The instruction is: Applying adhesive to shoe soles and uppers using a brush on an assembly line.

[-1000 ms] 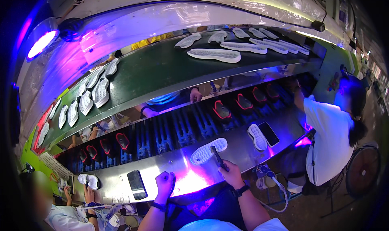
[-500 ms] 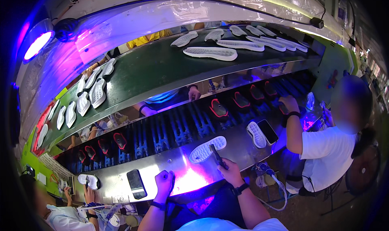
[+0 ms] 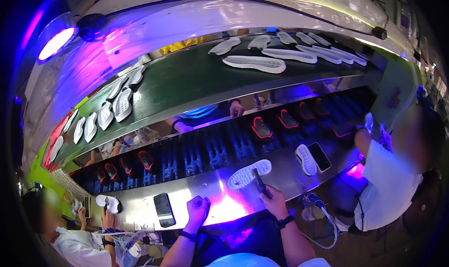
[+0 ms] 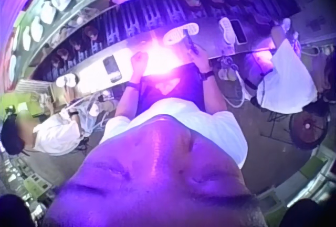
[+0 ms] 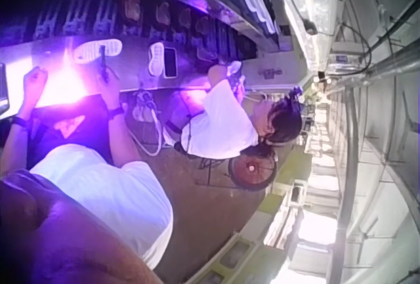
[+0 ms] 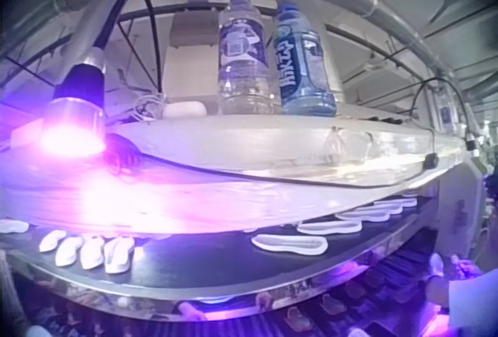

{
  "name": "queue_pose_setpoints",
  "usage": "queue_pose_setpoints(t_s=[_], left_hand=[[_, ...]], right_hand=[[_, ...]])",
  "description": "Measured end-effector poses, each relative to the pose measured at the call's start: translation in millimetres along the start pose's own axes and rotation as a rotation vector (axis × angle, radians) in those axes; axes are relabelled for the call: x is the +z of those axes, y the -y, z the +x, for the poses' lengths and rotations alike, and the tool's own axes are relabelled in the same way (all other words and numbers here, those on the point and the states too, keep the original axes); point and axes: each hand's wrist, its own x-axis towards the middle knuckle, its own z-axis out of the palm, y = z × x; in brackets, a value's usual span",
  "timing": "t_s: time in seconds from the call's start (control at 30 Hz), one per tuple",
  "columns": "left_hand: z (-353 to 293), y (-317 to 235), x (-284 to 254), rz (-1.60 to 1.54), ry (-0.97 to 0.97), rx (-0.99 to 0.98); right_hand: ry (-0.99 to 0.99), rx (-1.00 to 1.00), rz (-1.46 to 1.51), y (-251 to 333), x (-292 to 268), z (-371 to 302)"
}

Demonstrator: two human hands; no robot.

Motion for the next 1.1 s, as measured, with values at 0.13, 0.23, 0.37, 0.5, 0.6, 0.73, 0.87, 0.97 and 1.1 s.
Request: queue_pose_setpoints(t_s=[0.13, 0.23, 0.37, 0.5, 0.6, 0.73, 0.87, 0.97, 1.1], left_hand=[[0, -4, 4, 0.026, -0.016, 0.058], [0, -13, 5, 0.077, -0.042, 0.05], [-3, -34, 3, 0.112, -0.007, 0.037], [-5, -31, 3, 0.141, 0.007, 0.021], [-4, -34, 4, 0.127, 0.025, 0.012], [-7, -41, 8, 0.107, 0.02, 0.003], [-5, -40, 11, 0.149, 0.029, 0.024], [-4, -41, 14, 0.137, 0.022, 0.035], [-5, -39, 19, 0.131, -0.024, 0.088]], right_hand=[[-0.006, 0.019, -0.011, 5, -3, 1], [0.002, 0.009, -0.006, 6, -4, 3], [0.001, 0.021, 0.003, 4, -12, 4], [0.006, 0.019, 0.02, 11, -10, 4], [0.001, 0.003, 0.01, 7, -14, 5], [-0.001, 0.008, -0.01, 11, -17, 6], [-0.014, 0.022, 0.022, 14, -18, 7], [-0.003, 0.006, 0.026, 9, -23, 11], [0.018, -0.001, 0.01, 9, -26, 13]])
